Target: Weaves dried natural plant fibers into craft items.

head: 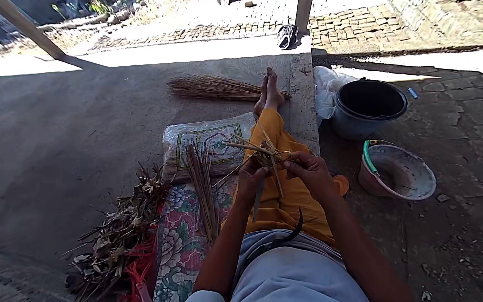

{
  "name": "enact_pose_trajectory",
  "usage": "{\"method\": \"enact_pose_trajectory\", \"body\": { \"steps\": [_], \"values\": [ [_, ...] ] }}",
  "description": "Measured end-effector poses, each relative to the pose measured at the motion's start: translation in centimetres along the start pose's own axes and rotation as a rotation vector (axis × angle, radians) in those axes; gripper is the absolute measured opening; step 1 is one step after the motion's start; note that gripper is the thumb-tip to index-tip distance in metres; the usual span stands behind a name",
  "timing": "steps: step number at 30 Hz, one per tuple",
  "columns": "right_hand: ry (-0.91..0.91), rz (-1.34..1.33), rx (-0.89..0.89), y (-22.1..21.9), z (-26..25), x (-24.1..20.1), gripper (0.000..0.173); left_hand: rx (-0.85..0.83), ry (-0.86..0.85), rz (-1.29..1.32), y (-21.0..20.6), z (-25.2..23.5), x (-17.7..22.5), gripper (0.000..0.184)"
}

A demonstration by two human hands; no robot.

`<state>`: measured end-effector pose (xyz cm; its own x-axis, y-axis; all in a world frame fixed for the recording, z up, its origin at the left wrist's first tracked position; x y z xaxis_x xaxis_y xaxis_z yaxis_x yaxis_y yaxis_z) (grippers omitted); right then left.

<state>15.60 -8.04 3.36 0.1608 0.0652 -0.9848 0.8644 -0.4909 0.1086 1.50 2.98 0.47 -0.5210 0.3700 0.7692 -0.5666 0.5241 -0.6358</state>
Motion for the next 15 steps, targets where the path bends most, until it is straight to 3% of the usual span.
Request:
{"method": "enact_pose_trajectory", "body": {
  "steps": [8, 15],
  "values": [
    [0.123, 0.315, 0.154, -1.3, 0.2, 0.6, 0.008, -0.017, 0.037, -0.064, -0.3, 0.7, -0.5, 0.024],
    [-0.031, 0.214, 0.107, -0.7, 0.0, 0.3, 0.006, -0.045, 0.072, -0.094, -0.3, 0.6, -0.7, 0.012]
  ]
}}
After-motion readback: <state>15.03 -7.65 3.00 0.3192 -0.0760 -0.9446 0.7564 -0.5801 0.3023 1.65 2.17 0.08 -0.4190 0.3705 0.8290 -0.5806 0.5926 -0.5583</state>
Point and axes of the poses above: each hand's wrist, its own z-axis away from the middle knuckle, its own y-axis out of the back of the hand, x = y × z, the point moved 1 cm from there along -z, towards the middle knuckle, and after that the axes turned 12 degrees about z, right-handed, at the moved point
